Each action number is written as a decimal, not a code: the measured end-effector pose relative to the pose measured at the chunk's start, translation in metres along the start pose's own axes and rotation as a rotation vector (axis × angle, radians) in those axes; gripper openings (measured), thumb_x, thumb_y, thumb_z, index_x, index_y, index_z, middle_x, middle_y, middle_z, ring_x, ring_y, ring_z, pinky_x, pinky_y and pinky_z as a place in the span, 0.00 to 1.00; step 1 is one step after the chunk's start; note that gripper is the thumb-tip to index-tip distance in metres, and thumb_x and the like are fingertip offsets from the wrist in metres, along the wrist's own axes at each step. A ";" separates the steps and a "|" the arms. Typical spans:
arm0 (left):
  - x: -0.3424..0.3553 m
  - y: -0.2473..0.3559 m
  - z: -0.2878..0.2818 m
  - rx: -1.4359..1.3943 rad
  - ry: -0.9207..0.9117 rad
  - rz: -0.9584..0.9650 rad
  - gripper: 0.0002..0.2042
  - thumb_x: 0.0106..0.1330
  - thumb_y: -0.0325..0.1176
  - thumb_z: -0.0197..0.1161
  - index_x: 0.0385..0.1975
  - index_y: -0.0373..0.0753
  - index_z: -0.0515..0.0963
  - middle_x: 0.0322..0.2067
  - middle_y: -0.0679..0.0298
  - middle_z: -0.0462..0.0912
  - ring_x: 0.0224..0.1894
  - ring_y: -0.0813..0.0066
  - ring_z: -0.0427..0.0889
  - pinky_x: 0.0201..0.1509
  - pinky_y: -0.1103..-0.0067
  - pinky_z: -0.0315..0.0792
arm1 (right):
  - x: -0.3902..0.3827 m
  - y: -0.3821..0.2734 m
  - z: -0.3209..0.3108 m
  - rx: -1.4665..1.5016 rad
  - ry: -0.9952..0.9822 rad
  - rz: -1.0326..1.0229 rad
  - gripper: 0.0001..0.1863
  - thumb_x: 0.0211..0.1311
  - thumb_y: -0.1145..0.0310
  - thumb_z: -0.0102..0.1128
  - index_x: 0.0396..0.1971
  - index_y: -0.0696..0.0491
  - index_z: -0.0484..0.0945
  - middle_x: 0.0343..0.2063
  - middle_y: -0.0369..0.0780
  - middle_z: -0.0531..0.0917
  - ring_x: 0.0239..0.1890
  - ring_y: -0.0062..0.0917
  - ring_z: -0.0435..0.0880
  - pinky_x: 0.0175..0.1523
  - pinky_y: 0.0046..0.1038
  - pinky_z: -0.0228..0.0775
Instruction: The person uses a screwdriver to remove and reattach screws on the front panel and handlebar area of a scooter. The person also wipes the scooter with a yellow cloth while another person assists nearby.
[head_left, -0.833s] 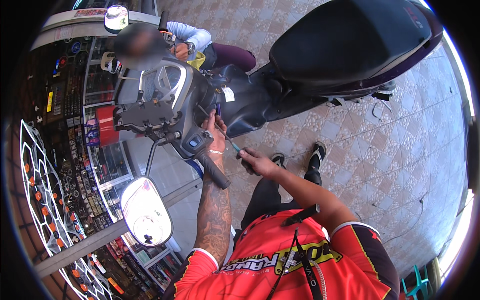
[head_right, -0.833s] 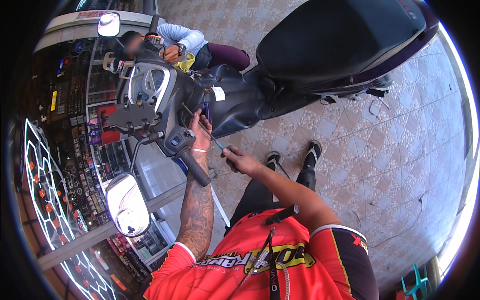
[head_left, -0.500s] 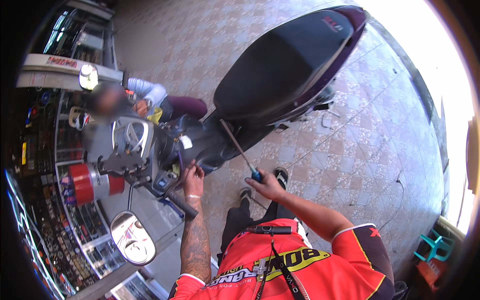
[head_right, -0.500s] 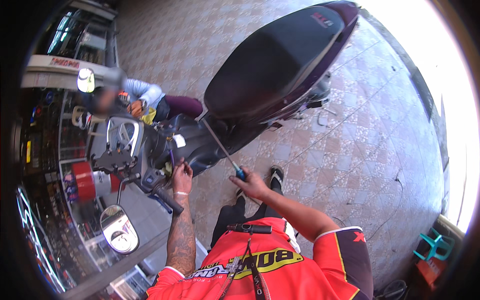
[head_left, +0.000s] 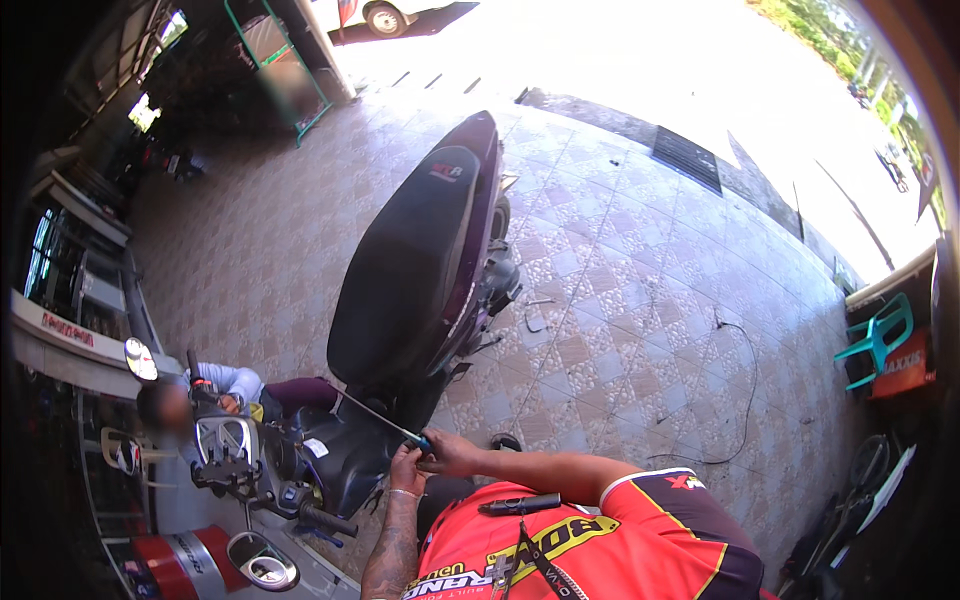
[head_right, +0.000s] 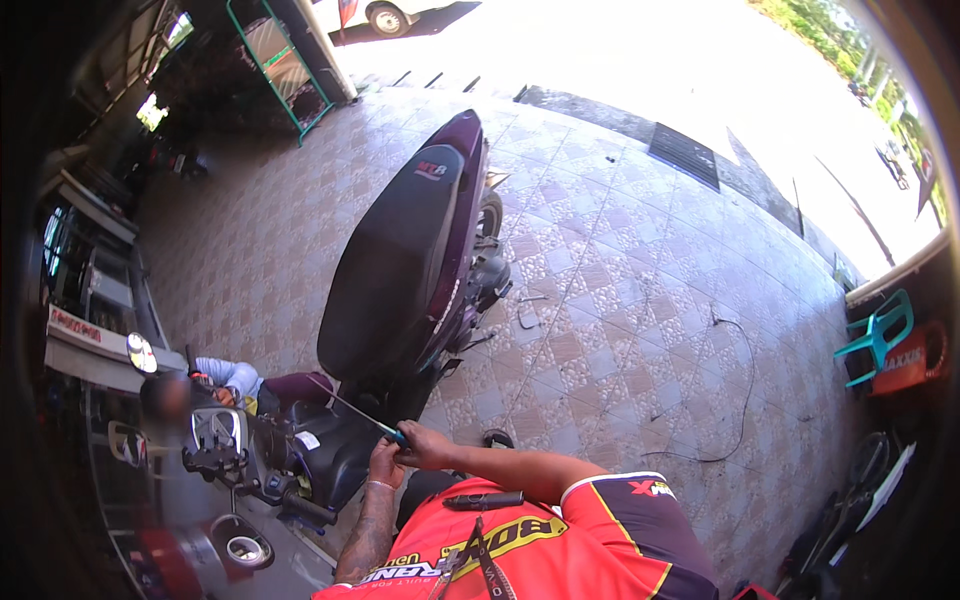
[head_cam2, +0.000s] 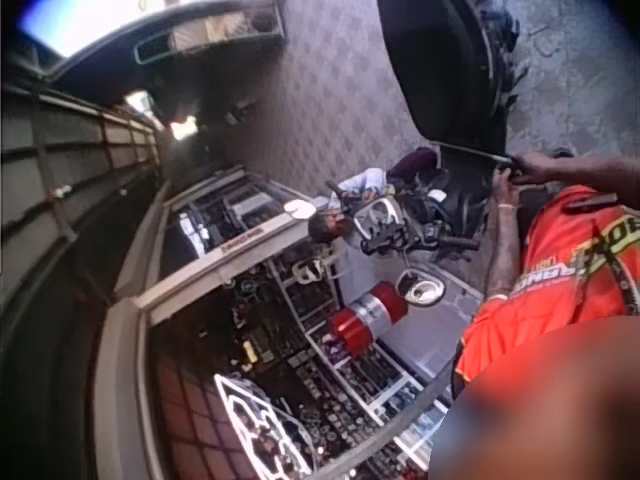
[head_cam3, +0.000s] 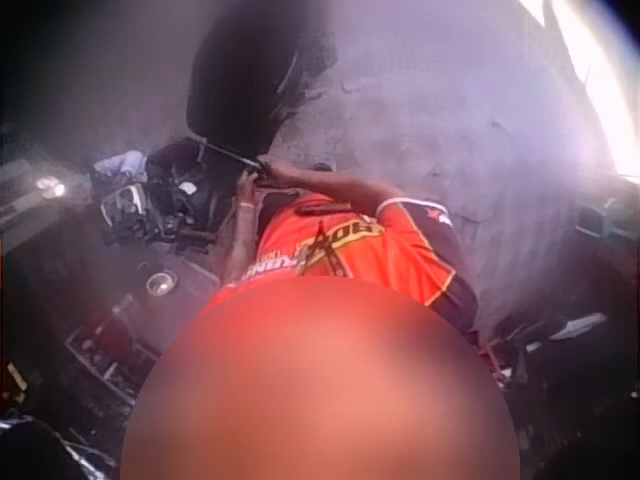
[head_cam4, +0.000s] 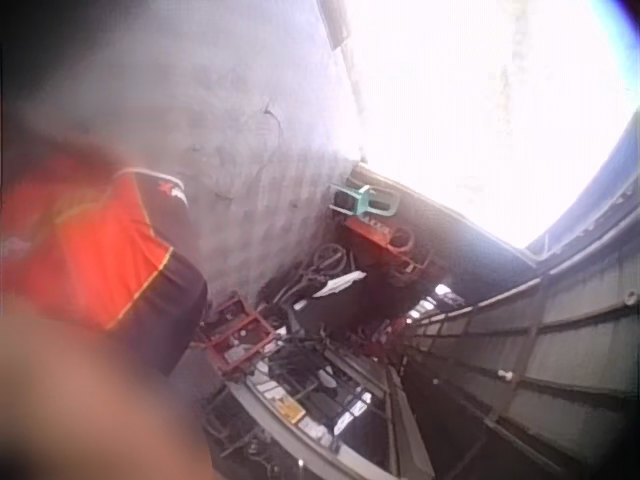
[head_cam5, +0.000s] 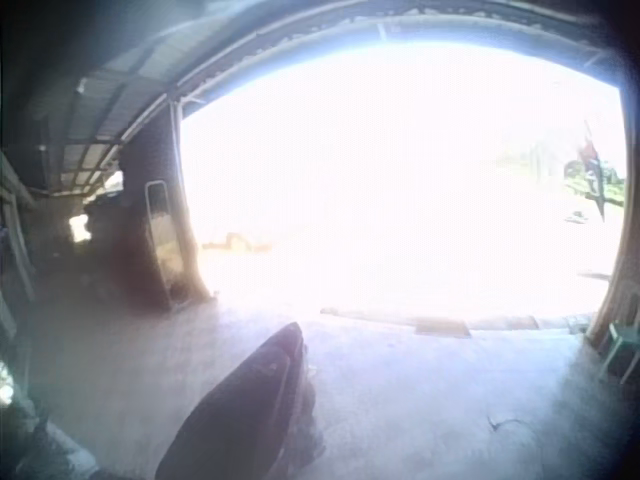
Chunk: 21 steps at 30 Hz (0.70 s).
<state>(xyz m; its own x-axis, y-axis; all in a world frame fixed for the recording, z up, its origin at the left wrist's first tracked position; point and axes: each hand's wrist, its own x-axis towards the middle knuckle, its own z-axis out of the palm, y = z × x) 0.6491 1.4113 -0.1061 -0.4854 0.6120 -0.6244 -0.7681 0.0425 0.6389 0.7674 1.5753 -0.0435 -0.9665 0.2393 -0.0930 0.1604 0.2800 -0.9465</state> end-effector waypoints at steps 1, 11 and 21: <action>0.010 0.000 0.015 0.020 -0.020 -0.027 0.12 0.69 0.18 0.52 0.48 0.39 0.77 0.40 0.63 0.84 0.39 0.71 0.86 0.45 0.75 0.83 | -0.005 0.003 -0.006 -0.011 0.064 0.019 0.25 0.56 0.57 0.68 0.49 0.56 0.73 0.47 0.49 0.78 0.52 0.49 0.80 0.53 0.44 0.75; 0.099 -0.005 0.145 0.163 -0.424 -0.117 0.09 0.72 0.24 0.59 0.50 0.37 0.76 0.43 0.62 0.83 0.41 0.73 0.86 0.43 0.78 0.82 | -0.021 0.014 -0.119 -0.309 0.310 0.276 0.22 0.57 0.62 0.66 0.49 0.55 0.72 0.46 0.52 0.80 0.49 0.53 0.83 0.50 0.50 0.77; 0.159 0.040 0.248 0.206 -0.522 -0.277 0.11 0.76 0.32 0.59 0.54 0.40 0.75 0.46 0.65 0.84 0.44 0.77 0.86 0.44 0.80 0.82 | 0.035 0.037 -0.213 -0.410 0.388 0.444 0.14 0.62 0.65 0.62 0.43 0.57 0.74 0.38 0.53 0.84 0.45 0.52 0.85 0.45 0.50 0.77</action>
<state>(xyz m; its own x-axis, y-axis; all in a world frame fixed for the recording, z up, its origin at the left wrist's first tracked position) 0.6445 1.7063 -0.0681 0.0280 0.8592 -0.5109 -0.7150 0.3744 0.5904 0.7822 1.7921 -0.0156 -0.6640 0.7033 -0.2538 0.6580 0.3884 -0.6451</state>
